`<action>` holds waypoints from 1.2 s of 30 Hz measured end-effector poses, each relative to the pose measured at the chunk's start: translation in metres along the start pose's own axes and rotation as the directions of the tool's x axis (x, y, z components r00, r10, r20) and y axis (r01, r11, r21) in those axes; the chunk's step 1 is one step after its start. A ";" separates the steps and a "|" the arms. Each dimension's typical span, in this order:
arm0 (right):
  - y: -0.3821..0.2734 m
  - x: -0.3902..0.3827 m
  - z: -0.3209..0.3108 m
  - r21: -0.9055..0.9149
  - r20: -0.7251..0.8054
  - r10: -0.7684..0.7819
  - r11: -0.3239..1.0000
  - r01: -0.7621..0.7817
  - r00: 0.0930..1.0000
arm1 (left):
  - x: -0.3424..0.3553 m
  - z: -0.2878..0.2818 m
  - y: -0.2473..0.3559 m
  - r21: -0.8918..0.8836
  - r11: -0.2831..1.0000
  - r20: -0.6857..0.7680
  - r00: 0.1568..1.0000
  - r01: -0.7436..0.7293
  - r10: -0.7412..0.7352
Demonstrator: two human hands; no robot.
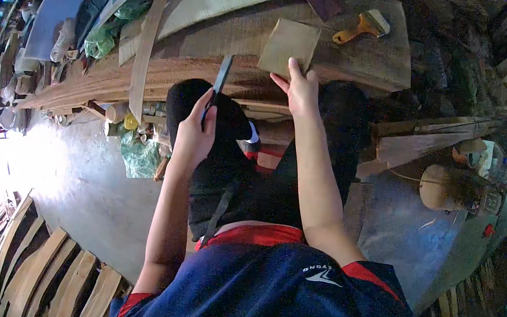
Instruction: Using a chisel to shape or smooth a small block of wood.
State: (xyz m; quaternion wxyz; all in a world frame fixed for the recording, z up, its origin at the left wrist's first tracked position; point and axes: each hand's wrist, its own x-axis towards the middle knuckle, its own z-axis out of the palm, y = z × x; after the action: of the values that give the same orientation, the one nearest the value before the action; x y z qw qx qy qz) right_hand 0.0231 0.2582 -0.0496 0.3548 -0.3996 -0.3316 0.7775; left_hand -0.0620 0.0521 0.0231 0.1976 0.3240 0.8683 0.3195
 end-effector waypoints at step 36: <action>-0.080 -0.057 -0.008 -0.959 0.212 -0.516 0.055 0.279 0.830 | -0.060 -0.025 0.001 -0.444 0.856 0.253 0.954 0.264 -0.162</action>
State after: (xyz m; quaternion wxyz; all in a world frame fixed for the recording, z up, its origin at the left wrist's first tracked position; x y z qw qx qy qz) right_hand 0.0776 0.2561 0.0327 0.2495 -0.4928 -0.8052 0.2156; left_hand -0.0329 0.0009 0.0494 0.3940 0.1987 0.7692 0.4623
